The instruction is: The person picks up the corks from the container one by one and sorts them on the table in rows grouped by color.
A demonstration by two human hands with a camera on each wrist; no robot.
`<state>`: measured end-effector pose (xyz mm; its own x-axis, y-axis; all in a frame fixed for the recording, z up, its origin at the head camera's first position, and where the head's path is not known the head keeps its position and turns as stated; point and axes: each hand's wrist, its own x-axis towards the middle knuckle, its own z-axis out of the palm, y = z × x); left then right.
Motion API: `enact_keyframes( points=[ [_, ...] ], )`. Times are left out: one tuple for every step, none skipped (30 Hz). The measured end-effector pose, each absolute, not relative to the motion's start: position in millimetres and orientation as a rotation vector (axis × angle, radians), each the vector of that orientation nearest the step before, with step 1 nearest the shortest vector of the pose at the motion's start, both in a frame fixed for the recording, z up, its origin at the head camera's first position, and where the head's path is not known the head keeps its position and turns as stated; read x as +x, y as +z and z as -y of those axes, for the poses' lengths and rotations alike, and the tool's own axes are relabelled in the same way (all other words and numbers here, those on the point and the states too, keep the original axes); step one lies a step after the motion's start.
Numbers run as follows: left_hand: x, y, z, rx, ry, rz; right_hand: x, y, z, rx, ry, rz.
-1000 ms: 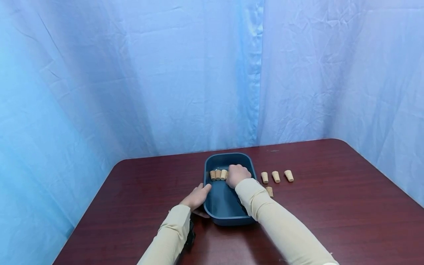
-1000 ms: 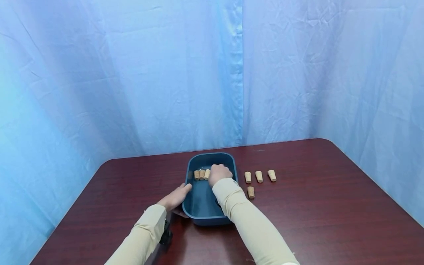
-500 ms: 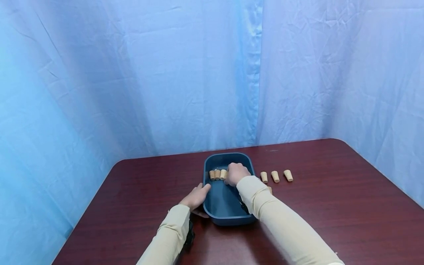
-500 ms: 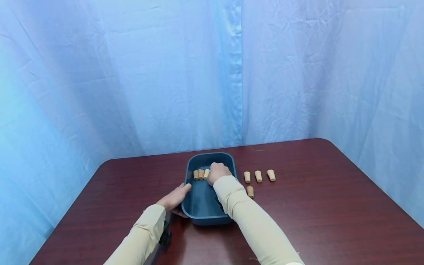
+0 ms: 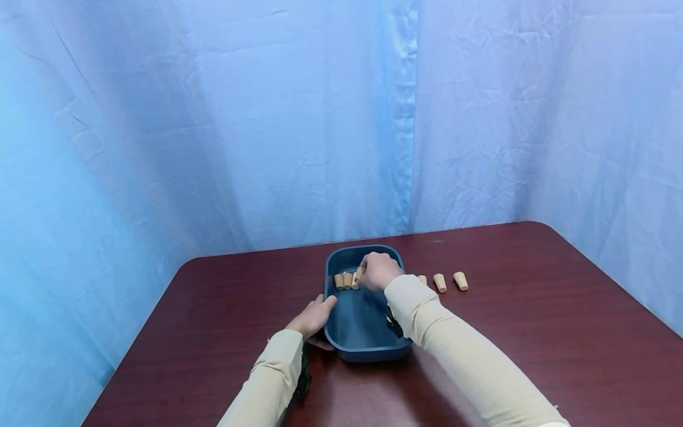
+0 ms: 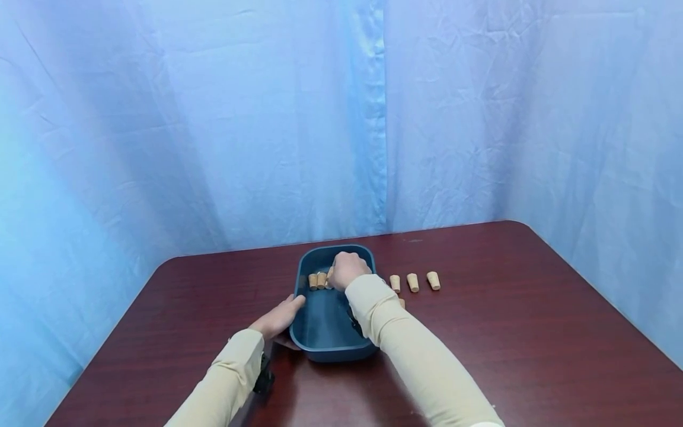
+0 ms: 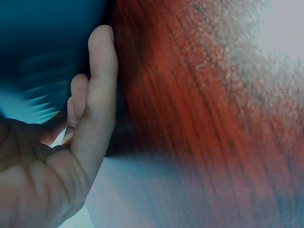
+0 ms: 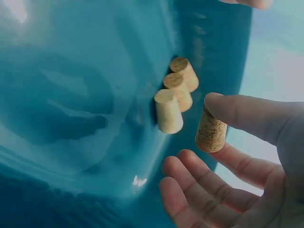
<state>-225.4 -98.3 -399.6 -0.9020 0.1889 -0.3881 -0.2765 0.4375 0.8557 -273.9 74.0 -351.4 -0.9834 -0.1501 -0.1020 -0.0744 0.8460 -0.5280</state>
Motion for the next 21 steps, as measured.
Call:
enact_keyframes(
  points=[
    [-225,-399,98,-0.075,1.465,-2.266,-274,-350,-75,-0.187,-0.816,-2.891],
    [-225,-399,98,-0.075,1.461,-2.268,-275,-349,-77,-0.198,-0.813,-2.897],
    [-226,-399,98,-0.074,1.457,-2.27,-275,-348,-78,-0.207,-0.813,-2.904],
    [-226,-399,98,-0.073,1.451,-2.273,-276,-348,-79,-0.213,-0.813,-2.909],
    [-226,-399,98,-0.072,1.45,-2.274,-276,-347,-81,-0.218,-0.819,-2.912],
    [-226,-399,98,-0.071,1.448,-2.274,-276,-346,-82,-0.224,-0.826,-2.915],
    [-226,-399,98,-0.072,1.449,-2.274,-276,-345,-83,-0.23,-0.831,-2.915],
    [-226,-398,98,-0.075,1.448,-2.274,-276,-343,-84,-0.229,-0.834,-2.913],
    [-226,-398,98,-0.078,1.449,-2.273,-275,-342,-86,-0.233,-0.835,-2.912],
    [-226,-398,98,-0.084,1.449,-2.274,-275,-341,-87,-0.234,-0.832,-2.911],
    [-226,-398,98,-0.088,1.452,-2.274,-275,-339,-88,-0.24,-0.832,-2.907],
    [-226,-398,98,-0.09,1.458,-2.269,-275,-338,-90,-0.246,-0.824,-2.906],
    [-226,-398,98,-0.094,1.463,-2.265,-276,-338,-92,-0.253,-0.815,-2.904],
    [-226,-398,98,-0.095,1.469,-2.26,-276,-337,-93,-0.257,-0.808,-2.902],
    [-226,-398,98,-0.092,1.474,-2.257,-276,-337,-95,-0.268,-0.804,-2.898],
    [-226,-398,98,-0.089,1.477,-2.255,-277,-337,-97,-0.278,-0.804,-2.892],
    [-226,-398,98,-0.085,1.481,-2.253,-277,-337,-99,-0.296,-0.804,-2.886],
    [-226,-398,98,-0.083,1.482,-2.251,-278,-337,-101,-0.308,-0.807,-2.881],
    [-226,-398,98,-0.079,1.479,-2.254,-278,-337,-103,-0.321,-0.812,-2.874],
    [-226,-398,98,-0.075,1.476,-2.255,-278,-337,-105,-0.339,-0.819,-2.869],
    [-226,-398,98,-0.073,1.477,-2.254,-279,-338,-107,-0.356,-0.826,-2.863]
  ],
)
